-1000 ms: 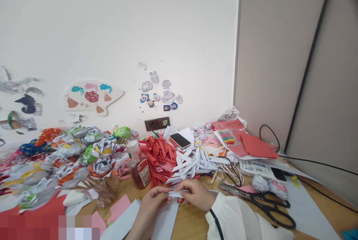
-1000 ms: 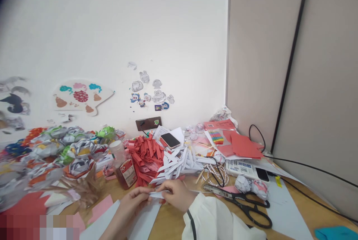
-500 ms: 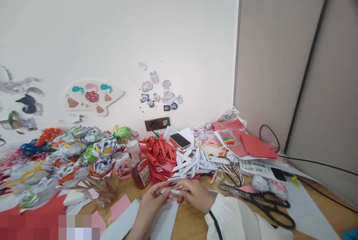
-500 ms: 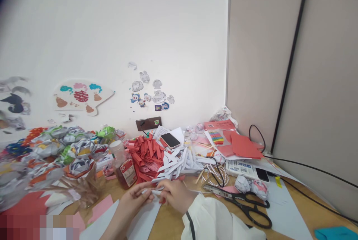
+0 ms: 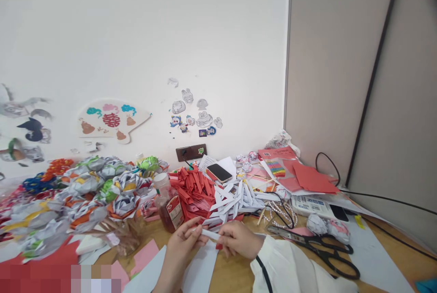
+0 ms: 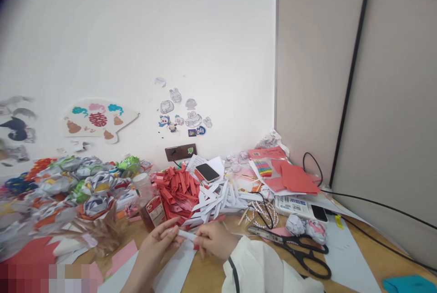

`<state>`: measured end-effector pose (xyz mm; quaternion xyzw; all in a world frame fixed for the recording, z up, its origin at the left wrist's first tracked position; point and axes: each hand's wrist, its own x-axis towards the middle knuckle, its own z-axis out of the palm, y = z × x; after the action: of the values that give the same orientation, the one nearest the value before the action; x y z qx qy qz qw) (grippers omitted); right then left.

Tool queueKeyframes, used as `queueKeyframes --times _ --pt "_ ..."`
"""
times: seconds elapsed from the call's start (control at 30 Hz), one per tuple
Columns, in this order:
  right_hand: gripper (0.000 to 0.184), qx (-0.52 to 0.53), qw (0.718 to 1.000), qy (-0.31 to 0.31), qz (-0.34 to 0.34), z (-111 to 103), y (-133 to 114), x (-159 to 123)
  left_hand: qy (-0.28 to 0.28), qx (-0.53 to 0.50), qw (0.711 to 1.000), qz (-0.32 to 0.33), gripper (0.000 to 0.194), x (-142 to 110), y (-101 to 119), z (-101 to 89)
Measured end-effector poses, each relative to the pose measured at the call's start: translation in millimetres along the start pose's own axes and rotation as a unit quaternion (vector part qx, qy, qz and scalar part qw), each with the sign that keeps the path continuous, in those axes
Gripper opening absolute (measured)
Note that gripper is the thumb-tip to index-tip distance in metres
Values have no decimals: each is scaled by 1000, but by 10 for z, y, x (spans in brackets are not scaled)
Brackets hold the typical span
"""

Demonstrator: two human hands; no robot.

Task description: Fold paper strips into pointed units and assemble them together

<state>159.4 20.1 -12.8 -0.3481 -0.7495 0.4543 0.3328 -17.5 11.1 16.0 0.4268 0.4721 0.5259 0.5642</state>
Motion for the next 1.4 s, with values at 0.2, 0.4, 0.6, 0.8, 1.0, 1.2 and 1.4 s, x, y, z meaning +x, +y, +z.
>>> queueKeyframes --times 0.2,0.4,0.6,0.8,1.0,1.2,1.4 --pt "25 1 1000 -8 4 -55 -18 -7 -22 1 1000 -1 60 -11 34 -28" --pt "21 34 998 -45 24 -83 -34 -19 -24 5 1000 8 60 8 33 -47" --pt "15 55 998 -22 31 -66 23 -4 23 8 999 28 51 -2 75 -54" --pt "12 40 999 7 21 -66 36 -1 38 12 998 44 47 -32 83 -36" --pt "16 37 999 17 23 -63 -11 -14 35 15 998 50 50 -34 82 -26" --pt "23 -24 999 29 -1 -33 -51 -28 12 -1 999 50 47 -5 23 4" --pt "29 -49 998 37 -30 6 -53 -26 4 -5 997 79 37 -18 -5 41"
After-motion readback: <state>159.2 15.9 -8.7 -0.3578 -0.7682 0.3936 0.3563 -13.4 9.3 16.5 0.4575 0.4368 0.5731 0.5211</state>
